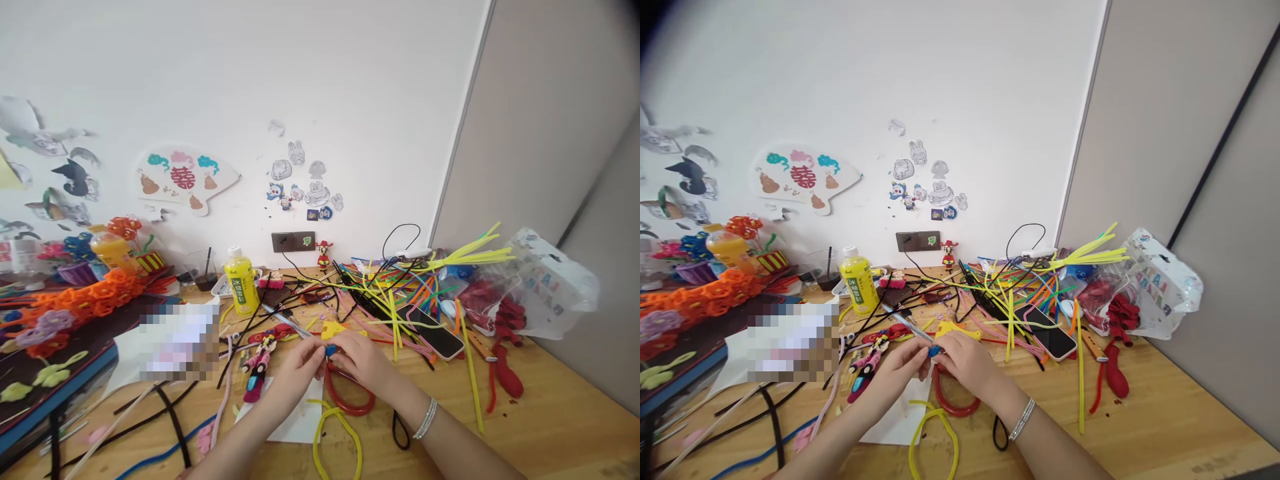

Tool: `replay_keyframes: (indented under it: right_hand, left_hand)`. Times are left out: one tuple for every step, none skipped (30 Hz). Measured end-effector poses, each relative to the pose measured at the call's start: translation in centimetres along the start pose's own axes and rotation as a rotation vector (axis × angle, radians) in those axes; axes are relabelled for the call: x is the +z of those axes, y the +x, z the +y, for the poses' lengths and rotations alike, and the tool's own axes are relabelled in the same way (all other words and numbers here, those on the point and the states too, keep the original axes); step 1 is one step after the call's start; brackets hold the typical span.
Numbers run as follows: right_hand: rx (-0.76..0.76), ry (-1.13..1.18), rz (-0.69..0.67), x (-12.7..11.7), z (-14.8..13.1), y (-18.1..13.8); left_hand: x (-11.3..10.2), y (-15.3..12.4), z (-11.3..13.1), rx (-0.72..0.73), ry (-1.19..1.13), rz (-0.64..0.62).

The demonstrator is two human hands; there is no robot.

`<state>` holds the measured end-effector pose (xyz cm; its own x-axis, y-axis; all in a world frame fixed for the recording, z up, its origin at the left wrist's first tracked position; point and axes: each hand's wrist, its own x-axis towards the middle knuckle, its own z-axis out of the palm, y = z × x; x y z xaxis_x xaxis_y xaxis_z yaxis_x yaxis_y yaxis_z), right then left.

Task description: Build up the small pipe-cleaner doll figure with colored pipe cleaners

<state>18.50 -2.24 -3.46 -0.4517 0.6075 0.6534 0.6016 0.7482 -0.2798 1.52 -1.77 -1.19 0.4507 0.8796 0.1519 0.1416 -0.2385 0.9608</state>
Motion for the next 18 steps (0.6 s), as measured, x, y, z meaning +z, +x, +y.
replay_keyframes:
  right_hand:
    - [0.004,-0.001,0.006,0.1,0.0,-0.1]
    - [0.006,-0.007,0.011,0.2,0.1,-0.1]
    - [0.005,-0.015,0.015,0.4,0.1,-0.2]
    - [0.005,-0.024,0.017,0.5,0.1,-0.2]
    - [0.007,-0.032,0.014,0.6,0.1,-0.1]
    - [0.018,-0.039,0.004,0.7,0.1,-0.1]
    - [0.042,-0.049,-0.008,0.8,0.2,0.0]
    - [0.08,-0.066,-0.019,0.8,0.4,0.1]
    - [0.129,-0.091,-0.024,0.8,0.6,0.3]
    - [0.184,-0.128,-0.021,0.8,0.9,0.4]
    - [0.24,-0.172,-0.01,0.9,1.2,0.5]
    - [0.291,-0.217,0.001,0.9,1.6,0.6]
    - [0.332,-0.259,0.003,1.0,2.1,0.7]
    - [0.365,-0.291,-0.01,1.2,2.5,0.8]
    - [0.392,-0.316,-0.04,1.4,2.8,0.9]
    - [0.414,-0.335,-0.081,1.6,3.2,1.0]
    - [0.429,-0.349,-0.125,1.8,3.5,1.1]
    - [0.439,-0.359,-0.164,2.1,3.7,1.2]
  left_hand:
    - [0.0,0.1,-0.2,-0.009,-0.02,0.003]
    - [0.1,0.1,-0.3,-0.015,-0.025,0.005]
    - [0.1,0.1,-0.5,-0.015,-0.011,0.007]
    - [0.1,0.1,-0.6,-0.011,0.021,0.009]
    - [0.1,0.2,-0.8,-0.004,0.061,0.014]
    - [0.0,0.2,-0.9,0.007,0.101,0.027]
    - [-0.2,0.3,-1.1,0.017,0.139,0.046]
    - [-0.5,0.5,-1.1,0.025,0.168,0.08]
    - [-0.9,0.6,-1.1,0.039,0.198,0.117]
    - [-1.4,0.7,-1.0,0.04,0.228,0.163]
    - [-1.9,0.9,-0.9,0.024,0.244,0.209]
    - [-2.5,1.0,-0.6,0.003,0.245,0.233]
    - [-3.1,1.1,-0.4,-0.008,0.243,0.258]
    - [-3.7,1.2,-0.2,-0.016,0.238,0.267]
    - [-4.1,1.3,0.0,-0.016,0.23,0.272]
    - [-4.5,1.3,0.2,-0.012,0.216,0.273]
    - [-4.7,1.3,0.2,-0.009,0.196,0.269]
    - [-4.9,1.3,0.2,-0.01,0.166,0.262]
